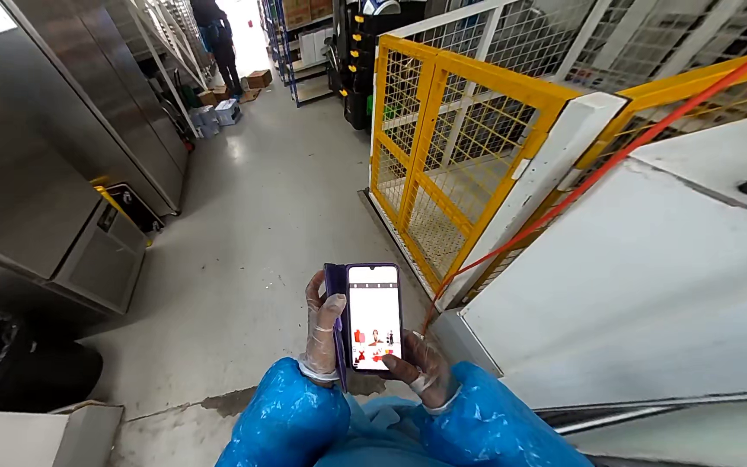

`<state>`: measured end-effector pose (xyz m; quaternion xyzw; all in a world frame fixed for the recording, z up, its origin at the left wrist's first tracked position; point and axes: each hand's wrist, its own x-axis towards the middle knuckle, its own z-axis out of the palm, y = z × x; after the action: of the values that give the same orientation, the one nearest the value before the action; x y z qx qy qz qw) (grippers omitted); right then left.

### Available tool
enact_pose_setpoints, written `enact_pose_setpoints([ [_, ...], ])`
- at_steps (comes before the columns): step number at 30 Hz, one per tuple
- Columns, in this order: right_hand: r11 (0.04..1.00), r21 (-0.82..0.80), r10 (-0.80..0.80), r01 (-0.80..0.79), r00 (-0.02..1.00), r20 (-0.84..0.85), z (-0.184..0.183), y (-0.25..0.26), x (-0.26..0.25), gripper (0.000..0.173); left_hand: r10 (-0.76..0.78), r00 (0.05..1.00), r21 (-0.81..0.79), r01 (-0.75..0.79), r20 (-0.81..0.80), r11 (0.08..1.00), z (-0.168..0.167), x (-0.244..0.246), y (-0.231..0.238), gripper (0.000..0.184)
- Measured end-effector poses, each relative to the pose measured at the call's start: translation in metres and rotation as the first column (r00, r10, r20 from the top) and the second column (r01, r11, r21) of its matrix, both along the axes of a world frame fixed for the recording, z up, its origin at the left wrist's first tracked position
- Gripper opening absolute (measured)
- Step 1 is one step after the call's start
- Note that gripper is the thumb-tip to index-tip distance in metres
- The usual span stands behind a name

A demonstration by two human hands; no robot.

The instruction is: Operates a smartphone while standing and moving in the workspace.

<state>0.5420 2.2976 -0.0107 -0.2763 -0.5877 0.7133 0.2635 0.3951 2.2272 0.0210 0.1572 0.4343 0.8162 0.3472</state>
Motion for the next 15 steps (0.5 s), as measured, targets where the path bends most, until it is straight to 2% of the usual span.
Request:
enact_pose_setpoints([
  [8, 0.998, -0.062, -0.014, 0.013, 1.000, -0.011, 0.0050, -0.0034, 0.0033, 0.052, -0.026, 0.999, 0.040, 0.025, 0.024, 0.999, -0.0028, -0.0017, -0.0019, 0.107],
  [12, 0.993, -0.117, -0.031, 0.031, 1.000, 0.002, 0.0024, -0.0031, 0.0023, 0.043, -0.028, 0.999, 0.039, 0.027, 0.016, 0.999, -0.0036, -0.0017, -0.0030, 0.107],
  [15, 0.989, -0.141, -0.044, 0.041, 0.999, -0.017, -0.0032, -0.0028, 0.0018, 0.048, -0.027, 1.000, 0.054, 0.026, 0.011, 0.998, -0.0038, -0.0016, -0.0045, 0.106],
])
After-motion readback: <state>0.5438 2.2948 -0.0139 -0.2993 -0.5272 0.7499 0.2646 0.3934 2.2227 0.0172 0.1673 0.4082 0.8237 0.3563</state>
